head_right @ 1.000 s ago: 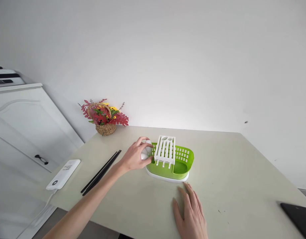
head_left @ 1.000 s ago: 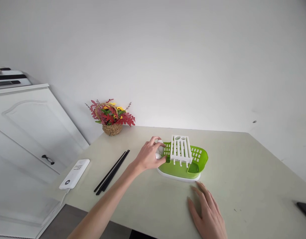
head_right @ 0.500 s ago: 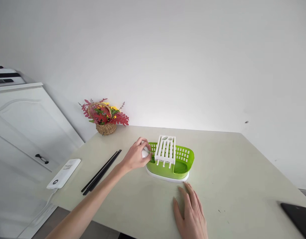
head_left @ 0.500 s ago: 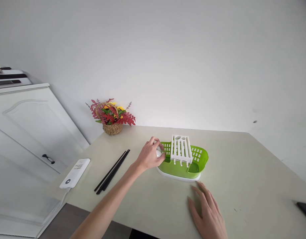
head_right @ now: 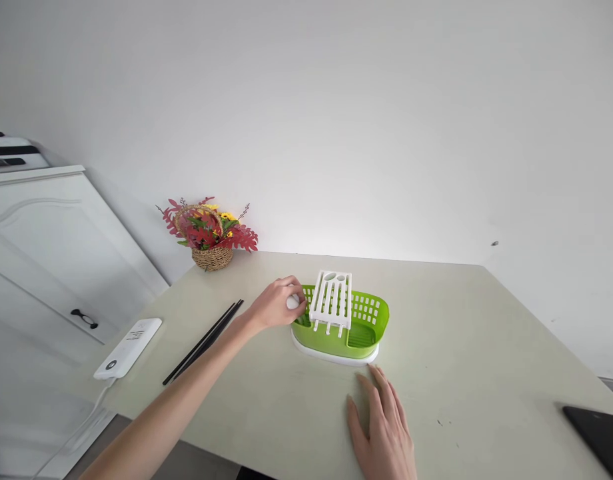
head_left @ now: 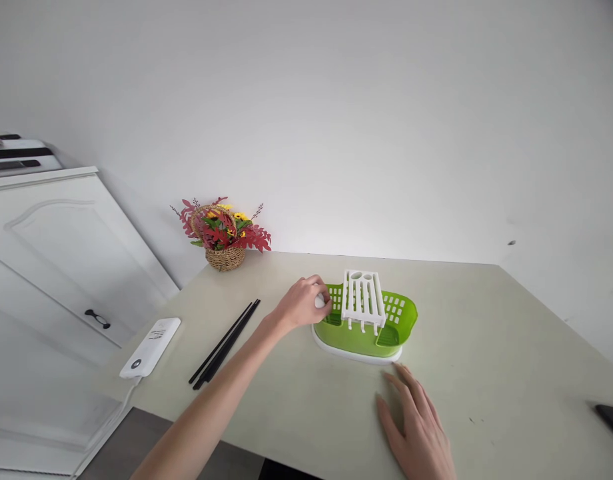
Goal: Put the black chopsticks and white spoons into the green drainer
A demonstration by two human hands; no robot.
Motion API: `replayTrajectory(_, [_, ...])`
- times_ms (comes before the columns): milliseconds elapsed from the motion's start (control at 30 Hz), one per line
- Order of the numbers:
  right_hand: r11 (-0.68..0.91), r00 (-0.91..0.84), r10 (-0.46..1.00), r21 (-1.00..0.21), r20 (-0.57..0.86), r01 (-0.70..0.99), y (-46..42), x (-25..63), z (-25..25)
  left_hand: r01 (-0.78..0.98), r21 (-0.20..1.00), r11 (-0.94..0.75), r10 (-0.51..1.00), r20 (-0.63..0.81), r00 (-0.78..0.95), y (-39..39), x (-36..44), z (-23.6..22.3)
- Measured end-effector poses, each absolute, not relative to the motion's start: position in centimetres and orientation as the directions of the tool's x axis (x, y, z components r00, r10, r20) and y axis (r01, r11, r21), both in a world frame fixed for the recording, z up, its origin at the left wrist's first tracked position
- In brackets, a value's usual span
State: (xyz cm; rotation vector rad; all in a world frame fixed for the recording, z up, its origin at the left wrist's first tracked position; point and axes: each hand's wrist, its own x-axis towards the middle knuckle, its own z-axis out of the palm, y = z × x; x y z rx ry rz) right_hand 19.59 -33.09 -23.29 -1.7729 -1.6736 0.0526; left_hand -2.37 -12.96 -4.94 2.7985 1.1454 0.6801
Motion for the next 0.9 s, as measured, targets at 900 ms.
replayTrajectory(900, [0.075,0.212,0.871,-0.547,0.442,0.834,-33.2,18.9,-22.5,0.723,0.075,-0.687,0.692,0.371,0.619,-11.1,0.5,-4.5])
